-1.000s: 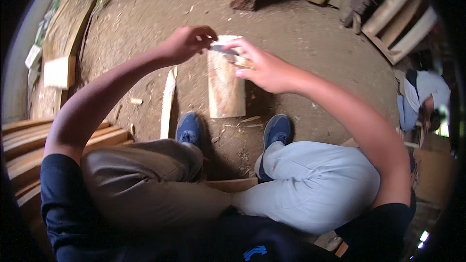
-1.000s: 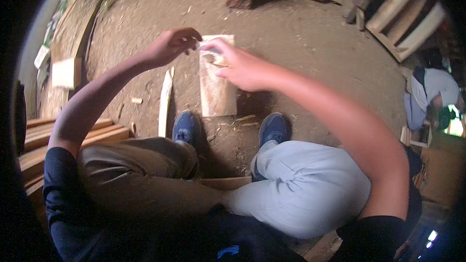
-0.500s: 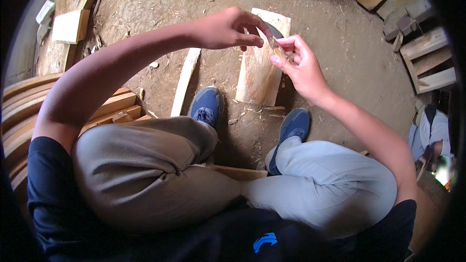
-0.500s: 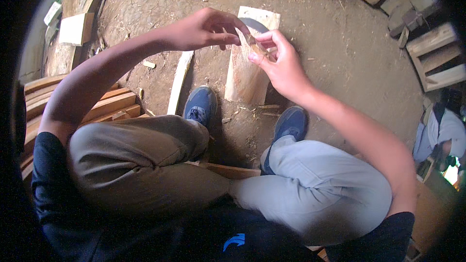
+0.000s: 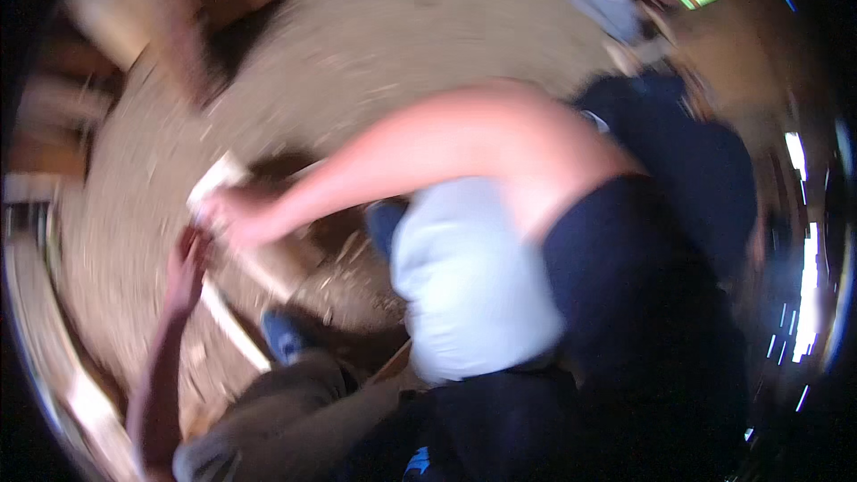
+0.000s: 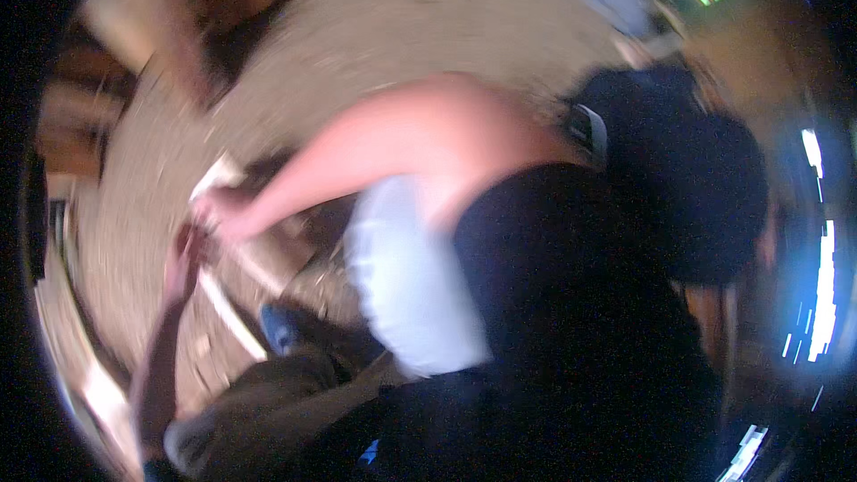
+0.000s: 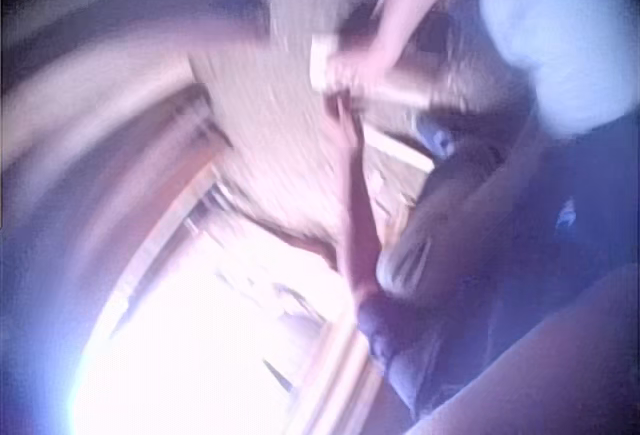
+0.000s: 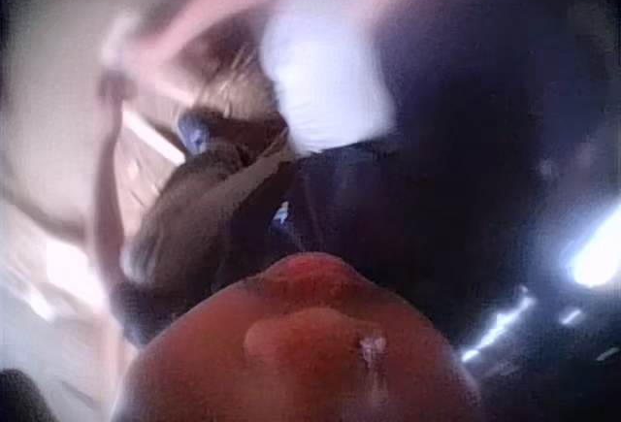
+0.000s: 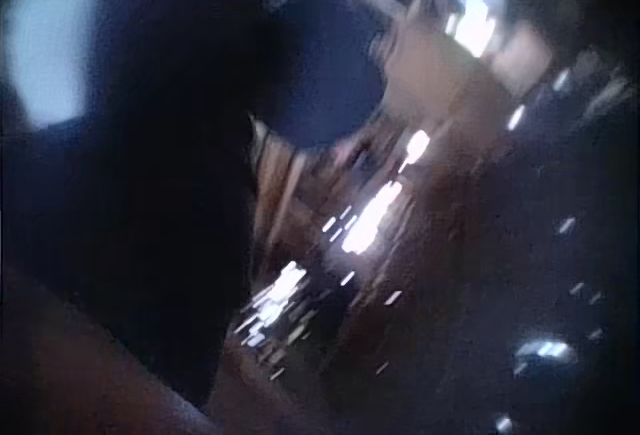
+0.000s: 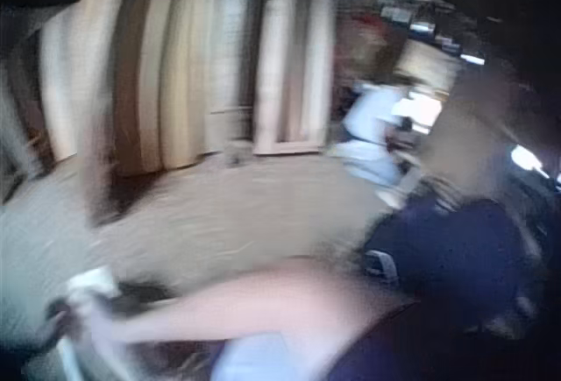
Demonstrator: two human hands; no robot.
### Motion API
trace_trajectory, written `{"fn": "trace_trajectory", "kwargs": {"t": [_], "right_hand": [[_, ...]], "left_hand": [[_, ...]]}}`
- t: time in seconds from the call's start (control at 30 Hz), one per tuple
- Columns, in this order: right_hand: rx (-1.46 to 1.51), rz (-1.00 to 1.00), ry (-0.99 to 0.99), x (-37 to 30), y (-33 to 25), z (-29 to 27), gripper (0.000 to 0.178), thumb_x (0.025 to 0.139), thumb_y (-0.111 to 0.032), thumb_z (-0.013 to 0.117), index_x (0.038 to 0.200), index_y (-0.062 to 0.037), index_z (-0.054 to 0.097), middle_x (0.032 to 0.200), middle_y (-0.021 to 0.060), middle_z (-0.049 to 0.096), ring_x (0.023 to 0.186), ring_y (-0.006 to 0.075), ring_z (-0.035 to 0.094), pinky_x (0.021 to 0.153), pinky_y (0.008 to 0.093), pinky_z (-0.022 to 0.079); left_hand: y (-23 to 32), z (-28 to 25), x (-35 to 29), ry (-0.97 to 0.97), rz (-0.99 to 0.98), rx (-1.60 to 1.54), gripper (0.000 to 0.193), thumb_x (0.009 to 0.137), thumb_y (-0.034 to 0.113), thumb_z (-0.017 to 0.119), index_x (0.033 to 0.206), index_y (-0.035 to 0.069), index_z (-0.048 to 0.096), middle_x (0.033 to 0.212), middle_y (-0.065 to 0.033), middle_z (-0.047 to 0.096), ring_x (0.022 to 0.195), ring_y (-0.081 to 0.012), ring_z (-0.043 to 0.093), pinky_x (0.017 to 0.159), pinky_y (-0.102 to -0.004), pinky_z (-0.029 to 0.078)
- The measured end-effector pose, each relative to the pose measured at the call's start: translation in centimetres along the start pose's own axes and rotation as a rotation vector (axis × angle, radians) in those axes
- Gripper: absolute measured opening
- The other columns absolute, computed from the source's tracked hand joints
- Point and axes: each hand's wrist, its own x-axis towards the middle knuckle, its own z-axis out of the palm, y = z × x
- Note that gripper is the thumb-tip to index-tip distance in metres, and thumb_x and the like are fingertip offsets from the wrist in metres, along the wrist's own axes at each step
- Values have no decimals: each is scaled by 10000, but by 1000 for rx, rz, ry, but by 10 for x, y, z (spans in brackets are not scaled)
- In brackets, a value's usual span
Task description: The person sits on the floor and uses a knife to carve a small wooden stick, repeatedly shaving off thin layers. The person occasionally pauses to inspect the carved piece and then resumes carving.
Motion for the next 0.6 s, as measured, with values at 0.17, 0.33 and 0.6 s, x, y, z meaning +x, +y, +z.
{"fn": "trace_trajectory", "kwargs": {"t": [0.17, 0.33, 0.6], "right_hand": [[-418, -287, -102, 58, 65, -3, 258, 617, -196, 712, 865, -179, 643, 842, 98, 663, 826, 308, 630, 678, 444, 485], [-716, -498, -343, 86, 15, -28, 236, 640, -173, 705, 867, -162, 639, 856, 103, 666, 825, 315, 636, 671, 458, 487], [-851, -395, -489, 73, 10, -34, 226, 665, -145, 686, 886, -145, 639, 867, 113, 666, 844, 322, 638, 683, 463, 498]], "left_hand": [[2, 40, 25, 38, 40, 104, 445, 972, 411, 445, 1300, 114, 406, 884, -94, 614, 645, -153, 609, 504, -262, 468], [33, 59, -10, 196, 26, -9, 454, 957, 407, 448, 1310, 128, 392, 892, -79, 592, 636, -157, 598, 497, -247, 443], [37, 67, -32, 82, 32, 58, 357, 964, 380, 425, 1185, 102, 458, 893, -72, 579, 652, -153, 591, 505, -245, 443]]}}
